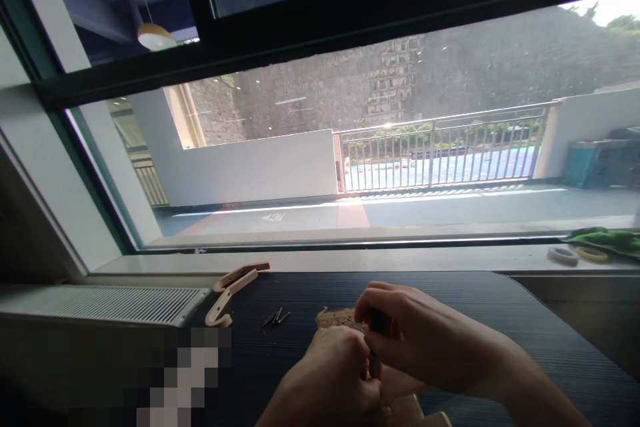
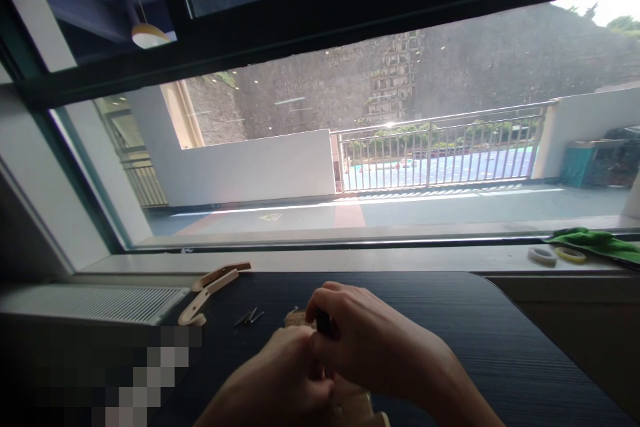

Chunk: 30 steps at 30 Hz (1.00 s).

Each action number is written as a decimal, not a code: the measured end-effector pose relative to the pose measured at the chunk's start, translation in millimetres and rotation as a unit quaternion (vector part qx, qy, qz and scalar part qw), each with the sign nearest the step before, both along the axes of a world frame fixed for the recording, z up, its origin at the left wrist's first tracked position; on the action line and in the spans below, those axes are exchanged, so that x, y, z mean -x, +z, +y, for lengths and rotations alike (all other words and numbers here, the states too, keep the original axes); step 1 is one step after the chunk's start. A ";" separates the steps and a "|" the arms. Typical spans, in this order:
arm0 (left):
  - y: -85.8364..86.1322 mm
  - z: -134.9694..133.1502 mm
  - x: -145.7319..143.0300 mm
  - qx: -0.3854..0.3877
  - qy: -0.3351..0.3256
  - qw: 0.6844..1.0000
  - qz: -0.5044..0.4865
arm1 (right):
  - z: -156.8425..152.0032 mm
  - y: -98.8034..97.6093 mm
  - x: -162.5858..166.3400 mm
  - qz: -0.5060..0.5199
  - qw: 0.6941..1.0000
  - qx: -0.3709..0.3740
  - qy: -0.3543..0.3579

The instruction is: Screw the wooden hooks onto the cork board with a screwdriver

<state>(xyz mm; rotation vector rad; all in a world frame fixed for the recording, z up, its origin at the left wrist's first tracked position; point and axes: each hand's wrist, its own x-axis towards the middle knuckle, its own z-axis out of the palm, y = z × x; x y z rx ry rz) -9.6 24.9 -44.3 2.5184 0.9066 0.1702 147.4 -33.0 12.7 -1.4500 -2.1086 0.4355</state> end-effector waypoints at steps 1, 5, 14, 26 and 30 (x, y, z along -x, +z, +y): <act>-0.6 0.5 -0.1 -0.007 -0.002 1.000 0.001 | -0.8 1.5 0.2 0.007 1.000 0.000 0.001; -0.6 0.9 -1.3 -0.040 0.008 0.999 -0.006 | -1.1 5.4 4.3 0.028 0.999 0.014 0.012; -2.3 -0.9 -1.6 -0.045 0.024 0.999 -0.001 | 3.6 -1.7 4.5 -0.044 0.997 -0.028 -0.056; -3.2 -0.1 -0.1 -0.050 -0.003 0.999 -0.007 | 1.5 -0.3 12.3 -0.107 0.992 -0.017 -0.065; -1.3 -0.6 0.0 -0.040 0.006 0.999 -0.005 | 2.0 -0.3 10.8 -0.134 0.987 -0.020 -0.091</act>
